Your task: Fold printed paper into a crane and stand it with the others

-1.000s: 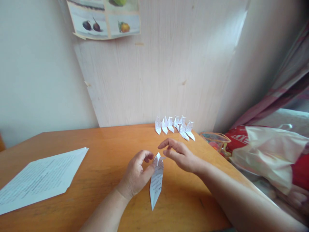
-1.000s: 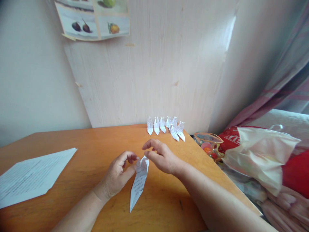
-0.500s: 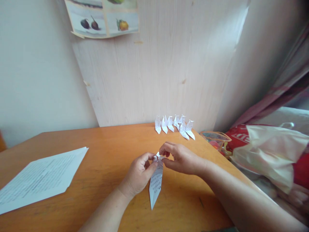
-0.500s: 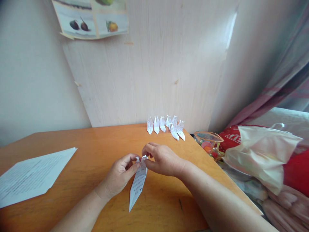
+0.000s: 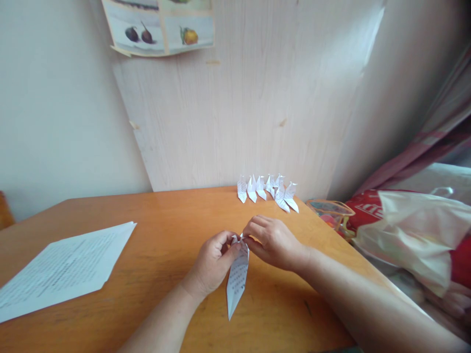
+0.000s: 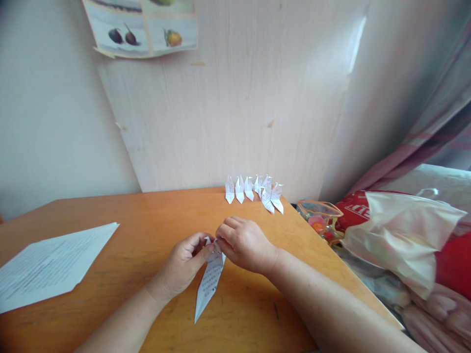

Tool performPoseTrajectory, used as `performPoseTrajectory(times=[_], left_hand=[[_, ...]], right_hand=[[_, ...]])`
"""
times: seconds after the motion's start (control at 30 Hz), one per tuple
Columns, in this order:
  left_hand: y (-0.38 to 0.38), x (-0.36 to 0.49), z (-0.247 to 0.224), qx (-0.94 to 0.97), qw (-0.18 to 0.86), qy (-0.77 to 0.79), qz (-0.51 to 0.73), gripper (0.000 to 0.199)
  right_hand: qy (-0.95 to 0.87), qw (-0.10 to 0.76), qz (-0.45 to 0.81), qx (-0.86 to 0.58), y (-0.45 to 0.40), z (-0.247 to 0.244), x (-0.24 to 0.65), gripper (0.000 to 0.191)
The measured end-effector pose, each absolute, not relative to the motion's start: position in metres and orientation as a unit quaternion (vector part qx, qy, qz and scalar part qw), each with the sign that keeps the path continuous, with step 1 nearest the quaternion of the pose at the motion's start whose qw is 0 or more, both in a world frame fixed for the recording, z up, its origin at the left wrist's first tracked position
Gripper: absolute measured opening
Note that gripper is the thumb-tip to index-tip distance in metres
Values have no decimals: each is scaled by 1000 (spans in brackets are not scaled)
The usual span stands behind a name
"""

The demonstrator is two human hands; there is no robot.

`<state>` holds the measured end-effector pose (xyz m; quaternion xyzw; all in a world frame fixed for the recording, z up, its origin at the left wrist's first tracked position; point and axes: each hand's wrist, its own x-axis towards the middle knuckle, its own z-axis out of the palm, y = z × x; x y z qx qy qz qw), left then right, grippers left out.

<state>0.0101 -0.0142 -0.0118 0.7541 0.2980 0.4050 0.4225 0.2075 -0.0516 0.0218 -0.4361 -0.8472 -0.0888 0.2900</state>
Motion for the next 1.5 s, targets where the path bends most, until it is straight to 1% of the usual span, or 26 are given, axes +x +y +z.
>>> performPoseTrajectory(times=[0.07, 0.27, 0.43, 0.63, 0.97, 1.2, 1.33, 1.5], left_hand=[[-14, 10, -12, 757, 416, 301, 404, 15], [-13, 10, -12, 757, 407, 306, 409, 16], [-14, 9, -11, 757, 416, 302, 402, 19], [-14, 9, -10, 755, 416, 303, 406, 21], [-10, 8, -15, 760, 399, 308, 411, 19], [-11, 9, -14, 750, 410, 306, 419, 18], [-13, 10, -11, 744, 416, 308, 422, 20], [-14, 10, -11, 754, 405, 312, 413, 21]], right_hand=[[-844, 285, -105, -442, -51, 21, 206, 14], [-826, 272, -134, -475, -53, 23, 204, 12], [-837, 252, -145, -463, -53, 23, 204, 14], [-834, 261, -156, -461, -53, 21, 203, 15], [-827, 265, -169, -465, -52, 13, 199, 21], [-829, 300, -121, -456, -56, 19, 201, 9], [-829, 329, -72, -447, -60, 23, 202, 11], [-801, 397, 49, -445, -59, 18, 201, 12]])
